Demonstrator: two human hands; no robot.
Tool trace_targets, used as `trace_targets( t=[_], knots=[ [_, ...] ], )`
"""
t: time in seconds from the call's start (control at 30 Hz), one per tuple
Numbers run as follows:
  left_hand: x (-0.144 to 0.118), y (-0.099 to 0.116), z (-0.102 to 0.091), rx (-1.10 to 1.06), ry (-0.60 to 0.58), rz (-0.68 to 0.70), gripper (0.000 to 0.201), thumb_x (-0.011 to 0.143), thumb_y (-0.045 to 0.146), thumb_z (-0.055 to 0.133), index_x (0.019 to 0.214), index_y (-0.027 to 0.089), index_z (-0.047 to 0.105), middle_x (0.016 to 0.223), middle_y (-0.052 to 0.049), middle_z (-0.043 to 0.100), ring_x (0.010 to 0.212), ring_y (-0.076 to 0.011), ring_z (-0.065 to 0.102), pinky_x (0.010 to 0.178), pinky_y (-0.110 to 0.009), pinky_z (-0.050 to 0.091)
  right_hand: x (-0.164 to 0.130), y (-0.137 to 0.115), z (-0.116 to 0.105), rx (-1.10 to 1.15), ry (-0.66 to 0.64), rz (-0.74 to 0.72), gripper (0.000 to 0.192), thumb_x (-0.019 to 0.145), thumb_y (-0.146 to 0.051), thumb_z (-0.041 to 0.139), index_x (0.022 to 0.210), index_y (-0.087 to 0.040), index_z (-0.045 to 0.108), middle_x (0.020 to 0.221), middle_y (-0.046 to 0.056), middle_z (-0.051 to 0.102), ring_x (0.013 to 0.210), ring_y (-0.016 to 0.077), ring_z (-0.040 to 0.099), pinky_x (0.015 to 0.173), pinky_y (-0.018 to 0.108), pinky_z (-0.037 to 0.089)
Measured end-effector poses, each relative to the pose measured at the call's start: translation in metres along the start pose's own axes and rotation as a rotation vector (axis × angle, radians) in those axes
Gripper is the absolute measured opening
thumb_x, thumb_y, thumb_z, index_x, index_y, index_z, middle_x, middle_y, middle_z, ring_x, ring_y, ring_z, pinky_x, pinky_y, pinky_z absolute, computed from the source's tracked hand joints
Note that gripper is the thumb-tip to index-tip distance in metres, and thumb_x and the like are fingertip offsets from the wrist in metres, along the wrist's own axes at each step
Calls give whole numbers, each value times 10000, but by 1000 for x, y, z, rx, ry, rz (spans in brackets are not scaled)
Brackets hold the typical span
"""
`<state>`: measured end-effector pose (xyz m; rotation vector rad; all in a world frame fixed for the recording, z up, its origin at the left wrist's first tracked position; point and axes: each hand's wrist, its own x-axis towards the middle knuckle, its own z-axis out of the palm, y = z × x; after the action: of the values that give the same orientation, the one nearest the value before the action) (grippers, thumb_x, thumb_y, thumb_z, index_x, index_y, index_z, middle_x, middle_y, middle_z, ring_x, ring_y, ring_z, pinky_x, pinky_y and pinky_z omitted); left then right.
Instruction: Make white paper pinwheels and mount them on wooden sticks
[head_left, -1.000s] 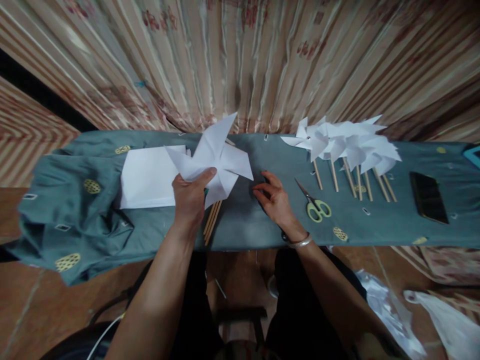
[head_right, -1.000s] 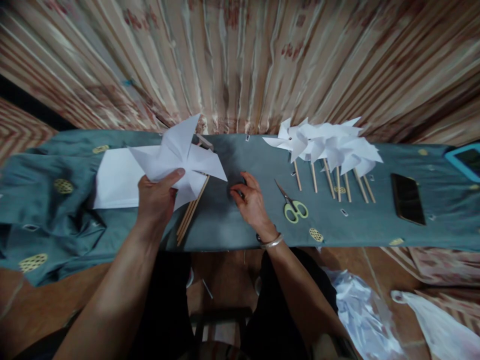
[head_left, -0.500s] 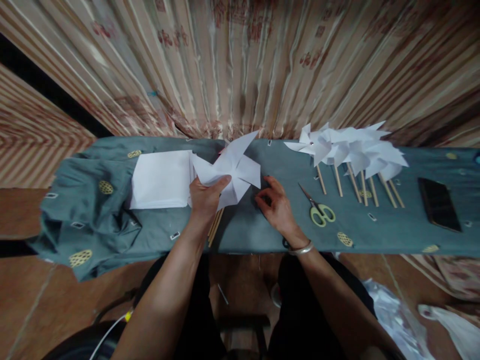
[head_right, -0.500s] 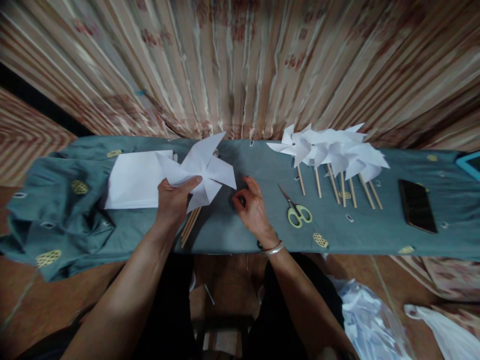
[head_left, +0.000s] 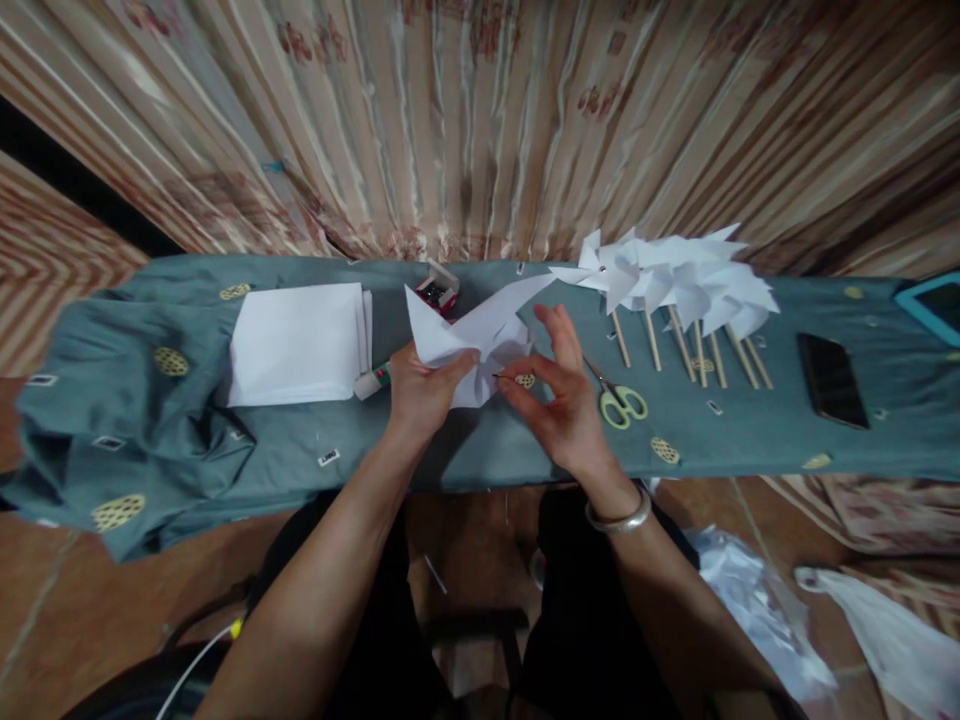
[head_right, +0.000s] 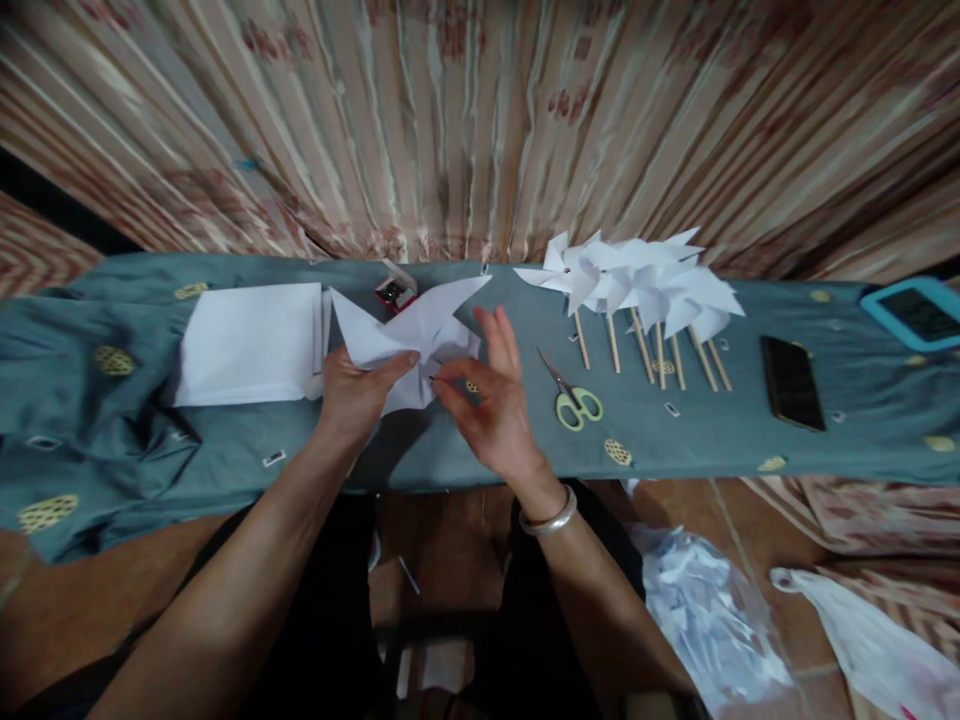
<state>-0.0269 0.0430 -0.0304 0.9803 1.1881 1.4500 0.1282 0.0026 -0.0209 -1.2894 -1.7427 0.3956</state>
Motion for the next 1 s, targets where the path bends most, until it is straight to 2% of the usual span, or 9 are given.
trace_targets(
  t=[0.17, 0.5, 0.7, 1.0],
  knots=[
    [-8, 1, 4, 35, -57, 0, 259, 545, 241, 827, 768, 142, 739, 755, -23, 748, 662, -165, 667, 628, -264, 537, 0, 3, 4, -18, 15, -59, 87, 872, -310, 654, 819, -252, 693, 1550, -33, 382, 1519, 310, 184, 1233, 576, 202],
    [-10, 4, 1, 38, -91, -40, 247, 553, 237, 834, 761, 147, 737, 720, -17, 738, 624, -157, 654, 600, -259, 529, 3, 6, 0, 15, -22, -43, 65, 863, -307, 670, 837, -265, 712, 1560, -45, 380, 1508, 305, 227, 1232, 525, 238],
    [-9, 4, 1, 22, -105, -51, 209, 540, 211, 833, 705, 153, 720, 702, -28, 729, 627, -175, 665, 618, -294, 544, 4, 8, 2, 48, -29, -22, 56, 858, -310, 679, 825, -277, 710, 1514, -45, 432, 1452, 281, 349, 1212, 498, 289],
    [-11, 4, 1, 16, -113, -34, 207, 548, 225, 822, 712, 145, 725, 701, -19, 735, 595, -140, 639, 585, -247, 532, 2, 9, 2, 83, -40, 10, 28, 847, -270, 683, 826, -269, 701, 1500, -28, 442, 1415, 269, 402, 1192, 476, 319]
  ],
)
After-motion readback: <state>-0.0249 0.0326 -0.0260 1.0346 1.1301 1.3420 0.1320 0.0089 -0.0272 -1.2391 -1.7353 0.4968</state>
